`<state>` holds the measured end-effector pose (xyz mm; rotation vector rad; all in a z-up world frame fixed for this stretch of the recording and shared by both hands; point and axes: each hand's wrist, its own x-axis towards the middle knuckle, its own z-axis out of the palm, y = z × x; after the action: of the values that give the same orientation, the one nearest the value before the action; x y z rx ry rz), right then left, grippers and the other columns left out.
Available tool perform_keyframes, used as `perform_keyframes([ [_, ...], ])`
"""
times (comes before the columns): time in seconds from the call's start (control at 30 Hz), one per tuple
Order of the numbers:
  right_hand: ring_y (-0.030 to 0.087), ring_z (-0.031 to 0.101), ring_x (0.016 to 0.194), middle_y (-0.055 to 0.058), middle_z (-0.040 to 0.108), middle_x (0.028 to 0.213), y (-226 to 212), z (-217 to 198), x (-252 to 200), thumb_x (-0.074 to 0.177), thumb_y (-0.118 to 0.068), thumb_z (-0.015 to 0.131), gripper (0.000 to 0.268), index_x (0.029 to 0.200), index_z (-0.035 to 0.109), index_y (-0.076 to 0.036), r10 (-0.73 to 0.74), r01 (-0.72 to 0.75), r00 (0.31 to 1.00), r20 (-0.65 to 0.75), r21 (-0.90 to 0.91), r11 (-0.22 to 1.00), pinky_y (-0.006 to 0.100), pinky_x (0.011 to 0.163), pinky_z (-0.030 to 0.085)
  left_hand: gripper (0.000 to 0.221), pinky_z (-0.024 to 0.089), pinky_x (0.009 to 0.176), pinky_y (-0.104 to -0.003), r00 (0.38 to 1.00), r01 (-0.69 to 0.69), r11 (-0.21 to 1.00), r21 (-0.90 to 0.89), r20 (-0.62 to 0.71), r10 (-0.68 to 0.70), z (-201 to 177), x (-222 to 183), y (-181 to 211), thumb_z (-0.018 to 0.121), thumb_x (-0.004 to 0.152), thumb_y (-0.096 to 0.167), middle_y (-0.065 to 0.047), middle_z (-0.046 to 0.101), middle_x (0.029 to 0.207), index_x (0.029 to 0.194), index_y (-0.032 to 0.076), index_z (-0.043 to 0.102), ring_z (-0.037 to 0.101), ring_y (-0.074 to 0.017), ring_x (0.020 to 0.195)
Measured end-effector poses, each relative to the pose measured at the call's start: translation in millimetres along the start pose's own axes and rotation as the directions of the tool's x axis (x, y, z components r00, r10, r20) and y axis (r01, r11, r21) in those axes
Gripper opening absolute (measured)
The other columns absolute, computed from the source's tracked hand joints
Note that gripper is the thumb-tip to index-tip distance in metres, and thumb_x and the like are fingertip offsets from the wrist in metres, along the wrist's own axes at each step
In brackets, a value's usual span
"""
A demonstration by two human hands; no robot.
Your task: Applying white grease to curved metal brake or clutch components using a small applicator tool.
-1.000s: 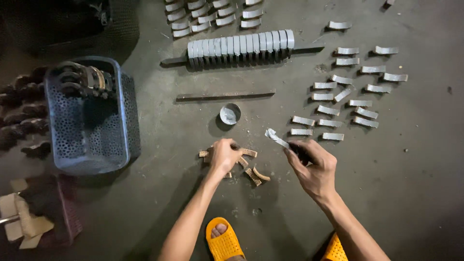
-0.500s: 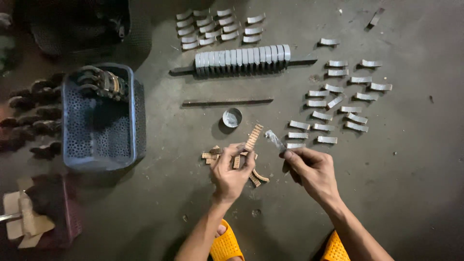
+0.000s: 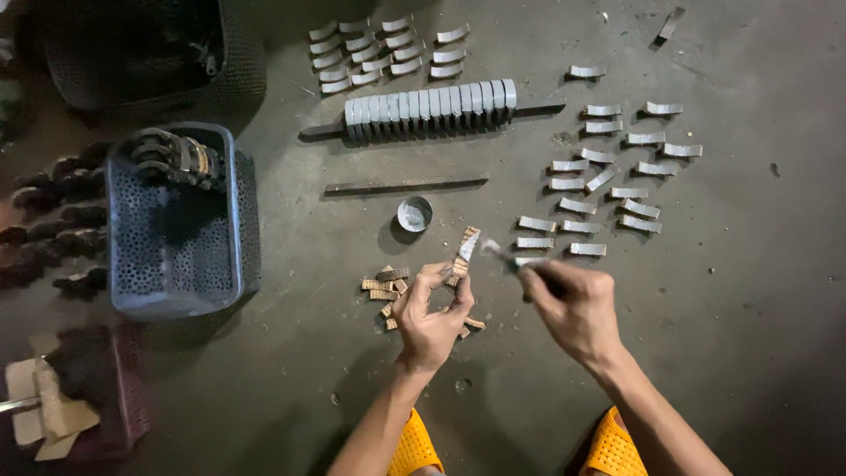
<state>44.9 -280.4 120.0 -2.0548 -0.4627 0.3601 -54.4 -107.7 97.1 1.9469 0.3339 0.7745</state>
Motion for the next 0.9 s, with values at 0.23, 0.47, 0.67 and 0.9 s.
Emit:
perform_keyframes([
  [0.23,0.013,0.063,0.051,0.012,0.072,0.071,-0.9,10.8,1.3,0.092,-0.019,0.073,0.020,0.101,0.078,-0.002,-0.064,0.062,0.998,-0.022,-0.086,0.994,0.031,0.050,0.051,0.030,0.060,0.081,-0.035,0.985,-0.174,0.980,0.100,0.034,0.172,-1.6,0.8,3.6,0.082,0.083,-0.006,-0.013,0.073,0.103,0.097,0.002,0.056,0.074,-0.0257,0.091],
  [0.47,0.008,0.062,0.053,0.005,0.074,0.069,19.6,-0.4,10.7,0.097,-0.016,0.071,0.014,0.101,0.080,-0.005,0.005,-0.010,0.992,-0.125,-0.034,0.999,0.026,0.047,0.049,0.024,0.062,0.075,-0.034,0.994,0.110,0.986,-0.121,0.028,-0.107,2.2,-9.9,-14.2,0.075,0.087,-0.002,-0.011,0.073,0.113,0.107,0.002,0.062,0.075,-0.0195,0.087],
  [0.67,0.006,0.063,0.060,0.003,0.077,0.081,17.3,-1.9,15.0,0.094,-0.014,0.072,0.018,0.109,0.079,-0.007,0.135,-0.126,0.991,-0.019,0.254,0.959,0.023,0.048,0.049,0.023,0.060,0.082,-0.032,0.865,0.501,0.670,-0.548,0.314,-0.390,5.6,-27.4,-57.4,0.063,0.105,0.006,-0.016,0.073,0.114,0.125,-0.004,0.068,0.069,-0.0172,0.097],
  [0.9,0.008,0.066,0.058,0.003,0.079,0.079,9.8,13.1,25.3,0.085,-0.016,0.076,0.025,0.109,0.080,-0.007,0.140,-0.210,0.954,0.265,0.259,0.943,0.024,0.047,0.053,0.027,0.062,0.078,-0.035,0.680,0.721,0.223,-0.657,0.608,-0.409,13.6,-12.8,-30.7,0.053,0.106,0.008,-0.015,0.073,0.106,0.129,-0.006,0.058,0.072,-0.0204,0.090],
])
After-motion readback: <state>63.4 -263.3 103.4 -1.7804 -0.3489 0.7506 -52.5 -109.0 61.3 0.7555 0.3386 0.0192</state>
